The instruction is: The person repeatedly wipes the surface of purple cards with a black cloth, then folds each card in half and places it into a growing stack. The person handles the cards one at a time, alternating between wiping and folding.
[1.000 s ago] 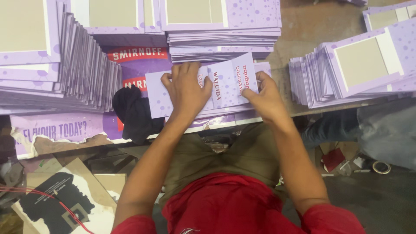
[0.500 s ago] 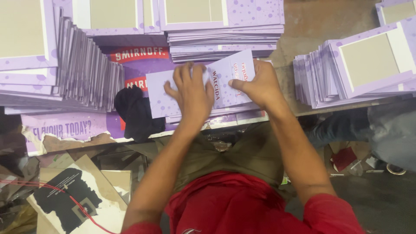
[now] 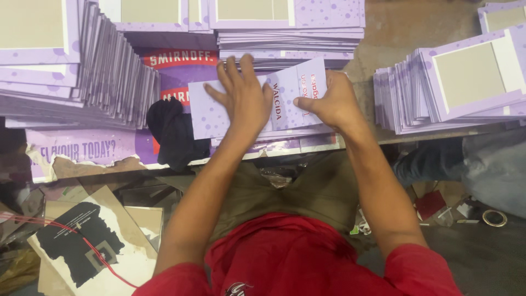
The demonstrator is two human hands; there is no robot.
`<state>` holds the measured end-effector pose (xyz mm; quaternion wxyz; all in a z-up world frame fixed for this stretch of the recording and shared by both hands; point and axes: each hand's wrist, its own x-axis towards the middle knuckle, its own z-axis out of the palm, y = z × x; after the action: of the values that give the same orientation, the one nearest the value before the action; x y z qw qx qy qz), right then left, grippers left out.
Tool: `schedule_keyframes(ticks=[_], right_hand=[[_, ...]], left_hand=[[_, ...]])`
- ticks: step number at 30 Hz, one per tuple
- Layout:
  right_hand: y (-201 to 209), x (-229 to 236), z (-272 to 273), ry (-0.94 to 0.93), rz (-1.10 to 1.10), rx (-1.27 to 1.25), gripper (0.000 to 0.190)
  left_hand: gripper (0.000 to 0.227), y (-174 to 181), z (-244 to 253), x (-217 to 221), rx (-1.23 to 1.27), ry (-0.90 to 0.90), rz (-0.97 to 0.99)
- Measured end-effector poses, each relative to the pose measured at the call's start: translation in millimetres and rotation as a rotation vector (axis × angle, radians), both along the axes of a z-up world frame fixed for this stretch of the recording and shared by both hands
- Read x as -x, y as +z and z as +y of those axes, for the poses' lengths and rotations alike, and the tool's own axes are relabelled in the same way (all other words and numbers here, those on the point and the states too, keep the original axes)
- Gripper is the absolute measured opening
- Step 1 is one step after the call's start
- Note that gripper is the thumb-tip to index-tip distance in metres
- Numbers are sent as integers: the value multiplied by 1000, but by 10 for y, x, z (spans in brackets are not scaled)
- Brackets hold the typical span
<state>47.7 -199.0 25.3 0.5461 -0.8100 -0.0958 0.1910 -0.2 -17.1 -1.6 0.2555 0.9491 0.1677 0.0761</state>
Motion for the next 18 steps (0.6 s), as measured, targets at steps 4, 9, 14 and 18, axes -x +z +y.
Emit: schedule_keyframes(ticks=[4, 9, 14, 18], right_hand=[[-105, 39, -16, -45, -45, 26, 31], [-174, 22, -43, -62, -36, 66, 28], [-97, 46, -120, -44, -91, -57, 31], [-50, 150, -319, 111, -261, -287, 29]], left_hand=[[62, -131, -127, 53, -83, 21, -93], [73, -157, -295, 932, -8, -52, -53], [75, 192, -361, 1319, -15, -113, -165], [70, 456, -20, 1162, -322, -153, -564]])
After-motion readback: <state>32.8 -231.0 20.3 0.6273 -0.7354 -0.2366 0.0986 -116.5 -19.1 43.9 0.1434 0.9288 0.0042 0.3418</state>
